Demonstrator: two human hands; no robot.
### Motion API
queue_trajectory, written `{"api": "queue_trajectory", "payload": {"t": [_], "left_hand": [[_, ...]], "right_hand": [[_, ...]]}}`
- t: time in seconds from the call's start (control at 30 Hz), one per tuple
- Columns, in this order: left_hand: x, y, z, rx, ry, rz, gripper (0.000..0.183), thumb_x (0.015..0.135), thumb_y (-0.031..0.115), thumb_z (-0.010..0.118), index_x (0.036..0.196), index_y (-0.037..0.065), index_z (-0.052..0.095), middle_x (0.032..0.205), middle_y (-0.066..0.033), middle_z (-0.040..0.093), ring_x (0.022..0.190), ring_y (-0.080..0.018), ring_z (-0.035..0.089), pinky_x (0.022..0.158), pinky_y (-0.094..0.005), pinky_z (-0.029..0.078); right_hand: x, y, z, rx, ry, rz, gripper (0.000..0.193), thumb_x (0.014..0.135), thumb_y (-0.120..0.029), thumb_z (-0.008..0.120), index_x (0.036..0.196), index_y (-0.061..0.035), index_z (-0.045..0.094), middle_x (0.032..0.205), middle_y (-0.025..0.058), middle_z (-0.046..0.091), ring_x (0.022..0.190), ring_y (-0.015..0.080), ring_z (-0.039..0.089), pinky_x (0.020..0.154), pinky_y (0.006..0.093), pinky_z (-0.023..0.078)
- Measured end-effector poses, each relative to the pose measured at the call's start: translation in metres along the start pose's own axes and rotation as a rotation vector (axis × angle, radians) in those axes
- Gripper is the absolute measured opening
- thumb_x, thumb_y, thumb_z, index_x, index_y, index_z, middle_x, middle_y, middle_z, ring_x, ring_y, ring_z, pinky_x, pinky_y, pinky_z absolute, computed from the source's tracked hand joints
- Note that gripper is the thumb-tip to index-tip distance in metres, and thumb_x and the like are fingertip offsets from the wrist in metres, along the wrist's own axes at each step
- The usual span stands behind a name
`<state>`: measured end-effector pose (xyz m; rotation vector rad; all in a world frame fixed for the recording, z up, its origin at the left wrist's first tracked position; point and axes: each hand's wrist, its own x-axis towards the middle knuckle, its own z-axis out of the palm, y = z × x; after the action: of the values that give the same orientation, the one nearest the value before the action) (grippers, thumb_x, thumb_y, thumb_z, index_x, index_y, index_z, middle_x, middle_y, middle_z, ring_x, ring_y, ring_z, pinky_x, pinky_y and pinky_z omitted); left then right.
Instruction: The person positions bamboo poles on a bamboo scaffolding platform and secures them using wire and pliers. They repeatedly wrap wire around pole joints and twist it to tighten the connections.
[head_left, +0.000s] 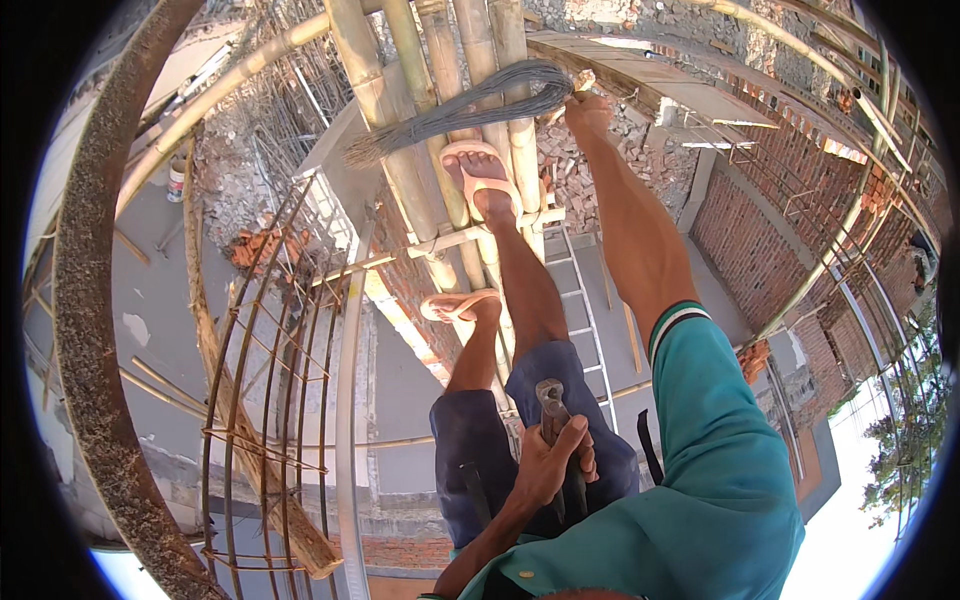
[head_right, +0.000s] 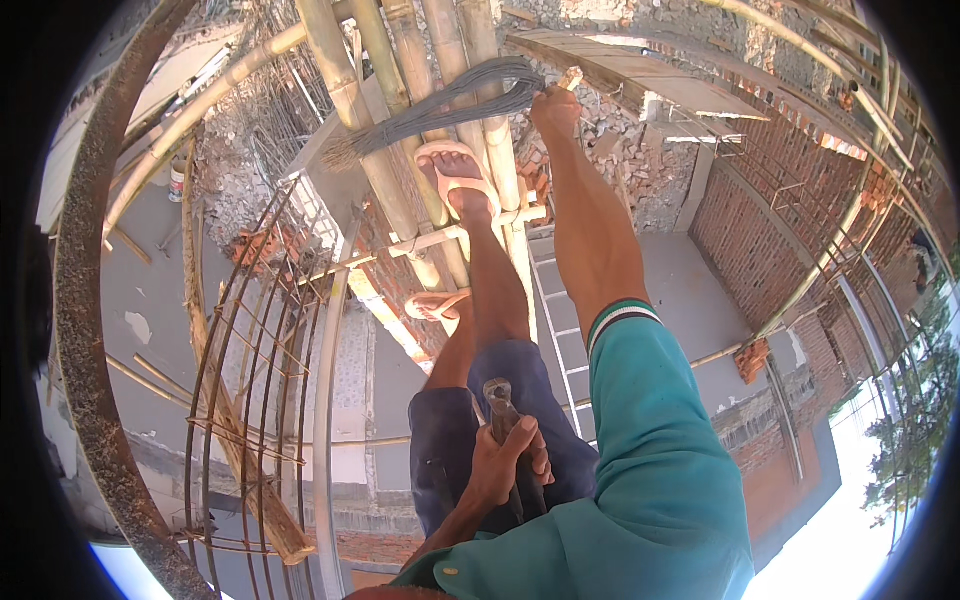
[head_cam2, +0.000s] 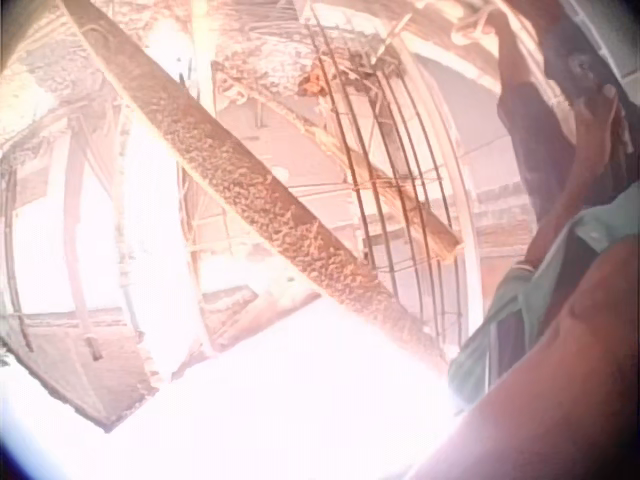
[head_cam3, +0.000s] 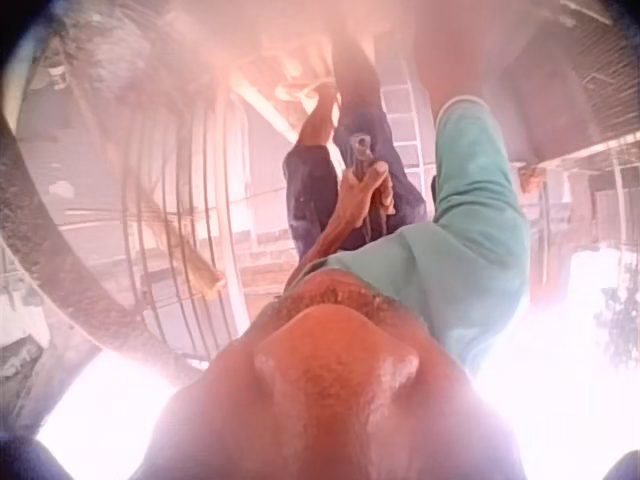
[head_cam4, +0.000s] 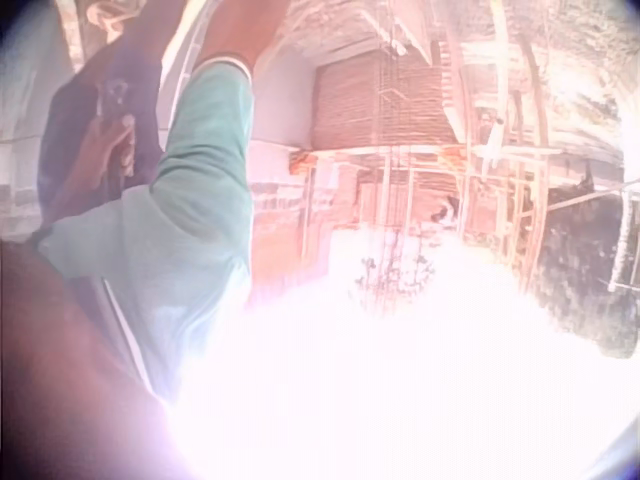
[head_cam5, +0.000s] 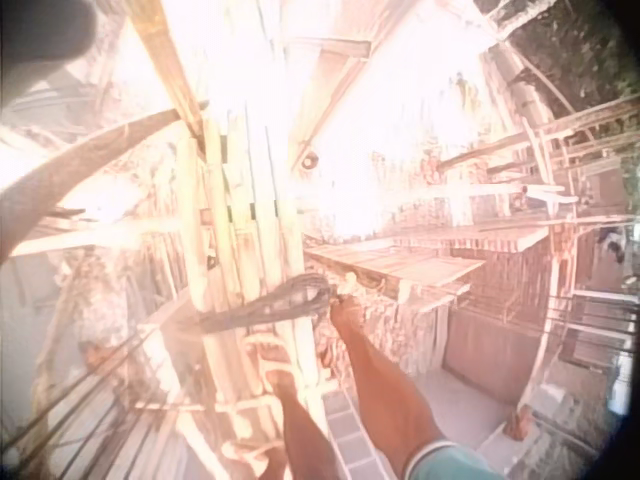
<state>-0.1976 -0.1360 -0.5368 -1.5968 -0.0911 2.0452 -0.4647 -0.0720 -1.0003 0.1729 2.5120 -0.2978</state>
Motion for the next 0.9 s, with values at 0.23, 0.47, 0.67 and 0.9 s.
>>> {"api": "queue_trajectory", "payload": {"t": [0.23, 0.47, 0.67, 0.9], "left_hand": [[0.0, 0.017, -0.007, -0.04, 0.019, -0.03, 0.04, 0.1, 0.034, 0.066, 0.078, 0.001, 0.058, 0.06, -0.0127, 0.059, 0.052, -0.0255, 0.066, 0.055, -0.043, 0.059], [0.001, 0.019, -0.012, -0.039, 0.029, -0.029, 0.04, 0.1, 0.033, 0.065, 0.077, 0.001, 0.058, 0.06, -0.013, 0.059, 0.053, -0.0267, 0.066, 0.055, -0.0435, 0.06], [0.006, 0.015, -0.014, -0.067, 0.01, -0.022, 0.041, 0.101, 0.033, 0.064, 0.077, 0.001, 0.057, 0.06, -0.0139, 0.06, 0.052, -0.0271, 0.066, 0.053, -0.043, 0.059], [0.01, 0.012, -0.016, -0.081, -0.015, -0.042, 0.041, 0.102, 0.032, 0.064, 0.075, 0.001, 0.056, 0.059, -0.014, 0.06, 0.051, -0.0266, 0.066, 0.053, -0.0426, 0.059]], "right_hand": [[-0.027, -0.011, -0.007, -0.084, 0.151, 0.013, 0.022, 0.09, -0.02, 0.067, 0.106, -0.0067, 0.073, 0.098, 0.0219, 0.075, 0.095, 0.0428, 0.072, 0.086, 0.0498, 0.055], [-0.044, 0.006, -0.008, 0.084, 0.215, -0.178, 0.017, 0.092, -0.02, 0.069, 0.101, -0.0057, 0.072, 0.096, 0.0187, 0.076, 0.088, 0.0374, 0.073, 0.082, 0.0465, 0.055], [-0.028, 0.02, 0.015, 0.36, 0.108, -0.024, 0.019, 0.092, -0.015, 0.071, 0.103, 0.0014, 0.073, 0.09, 0.0104, 0.075, 0.071, 0.0179, 0.073, 0.063, 0.0321, 0.057], [-0.029, 0.019, 0.018, 0.307, 0.115, 0.095, 0.028, 0.088, -0.023, 0.072, 0.102, 0.0009, 0.077, 0.087, 0.0215, 0.075, 0.081, 0.033, 0.075, 0.077, 0.0436, 0.057]]}}
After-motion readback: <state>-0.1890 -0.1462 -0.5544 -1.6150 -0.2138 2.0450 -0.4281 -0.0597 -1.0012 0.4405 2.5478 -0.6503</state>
